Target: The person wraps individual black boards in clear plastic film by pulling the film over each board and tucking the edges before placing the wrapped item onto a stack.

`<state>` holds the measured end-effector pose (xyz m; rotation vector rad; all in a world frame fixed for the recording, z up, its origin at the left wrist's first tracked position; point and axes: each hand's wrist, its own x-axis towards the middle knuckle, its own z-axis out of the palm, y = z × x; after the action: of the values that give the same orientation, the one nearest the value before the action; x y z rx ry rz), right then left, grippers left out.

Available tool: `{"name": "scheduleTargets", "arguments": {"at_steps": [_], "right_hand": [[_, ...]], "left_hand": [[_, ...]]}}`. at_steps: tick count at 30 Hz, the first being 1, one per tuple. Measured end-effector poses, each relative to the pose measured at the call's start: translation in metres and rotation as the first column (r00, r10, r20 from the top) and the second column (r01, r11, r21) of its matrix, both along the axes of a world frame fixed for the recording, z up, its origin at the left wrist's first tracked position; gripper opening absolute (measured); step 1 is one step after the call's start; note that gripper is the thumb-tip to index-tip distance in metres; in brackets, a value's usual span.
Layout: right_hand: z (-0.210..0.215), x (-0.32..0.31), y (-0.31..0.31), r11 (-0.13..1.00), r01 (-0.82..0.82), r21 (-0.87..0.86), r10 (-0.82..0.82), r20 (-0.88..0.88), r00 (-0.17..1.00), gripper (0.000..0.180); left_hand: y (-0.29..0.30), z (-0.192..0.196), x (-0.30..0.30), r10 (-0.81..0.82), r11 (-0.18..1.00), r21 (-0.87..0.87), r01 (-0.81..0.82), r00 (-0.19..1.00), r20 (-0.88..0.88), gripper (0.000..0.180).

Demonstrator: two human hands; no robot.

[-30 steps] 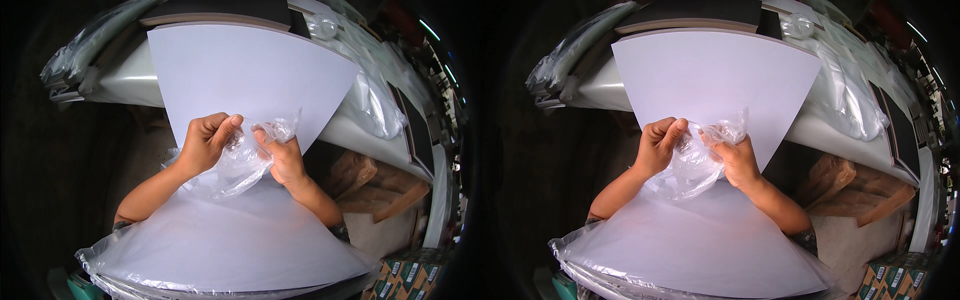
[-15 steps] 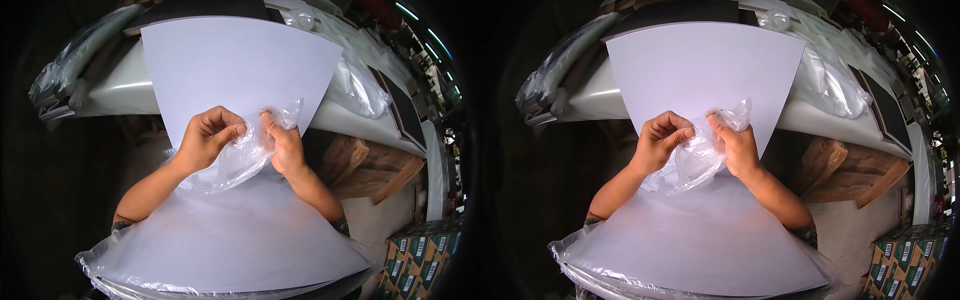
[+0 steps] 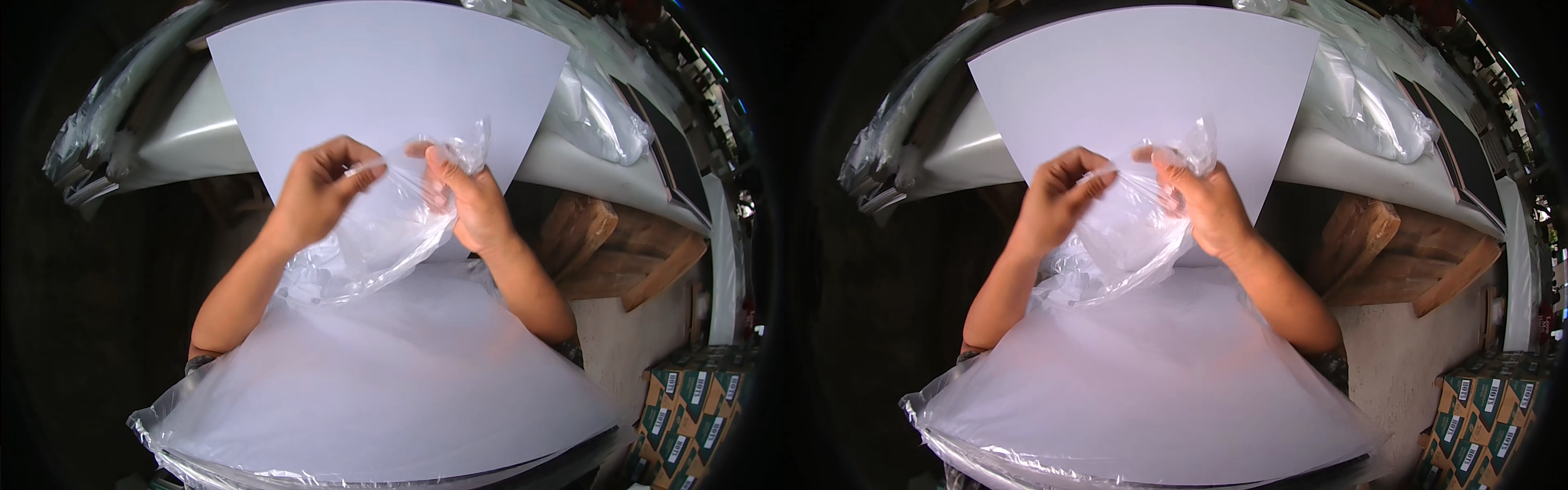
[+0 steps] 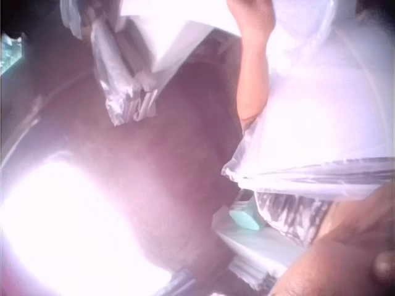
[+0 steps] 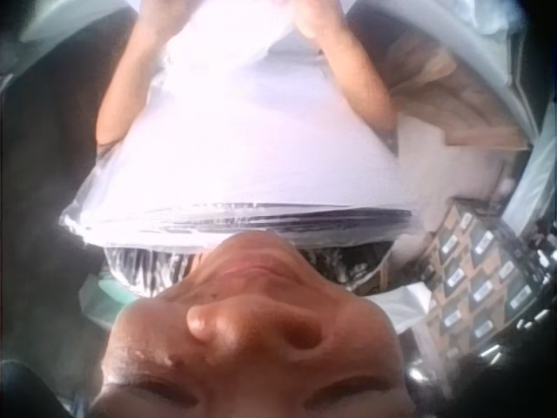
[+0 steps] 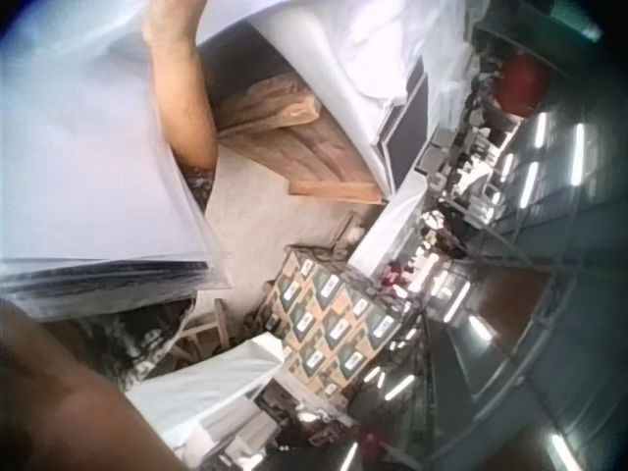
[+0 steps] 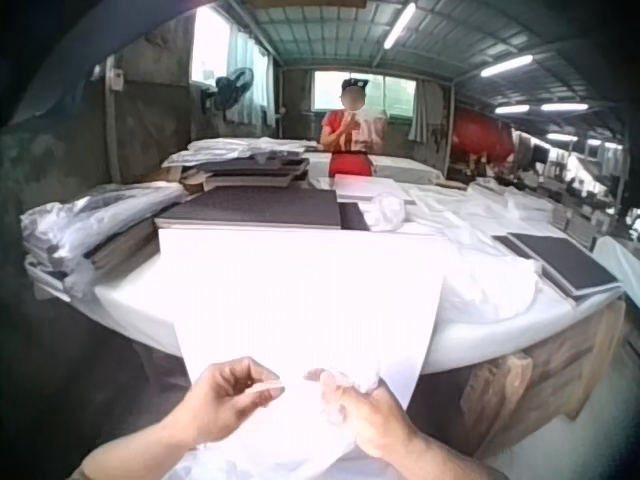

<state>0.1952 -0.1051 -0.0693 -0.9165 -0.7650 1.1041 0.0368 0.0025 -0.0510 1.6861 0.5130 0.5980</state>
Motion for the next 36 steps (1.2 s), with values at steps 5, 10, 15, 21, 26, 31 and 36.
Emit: {"name": "scheduleTargets", "arguments": {"at_steps": [5, 10, 15, 21, 26, 31, 36], "right_hand": [[0.019, 0.030, 0.012, 0.991, 0.135, 0.009, -0.131, 0.313, 0.941, 0.027], [0.028, 0.040, 0.010, 0.877, 0.424, 0.225, -0.477, 0.299, 0.827, 0.029], [0.024, -0.015, -0.009, 0.985, -0.029, 0.171, -0.015, 0.251, 0.968, 0.030], [0.009, -0.010, -0.011, 0.999, 0.026, 0.047, -0.024, -0.031, 0.999, 0.021], [0.007, -0.010, -0.013, 0.999, -0.004, 0.033, 0.003, 0.015, 1.000, 0.019], [0.004, -0.006, -0.017, 0.998, 0.069, -0.009, -0.064, 0.260, 0.964, 0.017], [0.006, -0.012, -0.013, 0.992, 0.102, 0.077, -0.119, 0.267, 0.956, 0.018]], "left_hand": [[0.026, 0.022, -0.012, 0.238, 0.947, 0.196, -0.256, 0.965, 0.111, 0.015], [0.045, 0.042, -0.027, 0.588, 0.596, 0.280, -0.752, 0.647, 0.485, 0.019], [-0.040, 0.013, -0.007, 0.059, 0.563, 0.799, -0.209, 0.975, 0.213, 0.018], [-0.035, -0.004, -0.001, -0.114, 0.808, 0.586, -0.058, 0.961, 0.252, 0.020], [-0.022, 0.006, 0.001, -0.202, 0.957, -0.219, 0.190, 0.979, -0.033, 0.013], [-0.021, -0.013, 0.000, -0.119, 0.993, 0.016, 0.119, 0.970, 0.211, 0.017], [-0.026, 0.005, -0.004, -0.214, 0.953, -0.213, 0.214, 0.976, 0.022, 0.017]]}}
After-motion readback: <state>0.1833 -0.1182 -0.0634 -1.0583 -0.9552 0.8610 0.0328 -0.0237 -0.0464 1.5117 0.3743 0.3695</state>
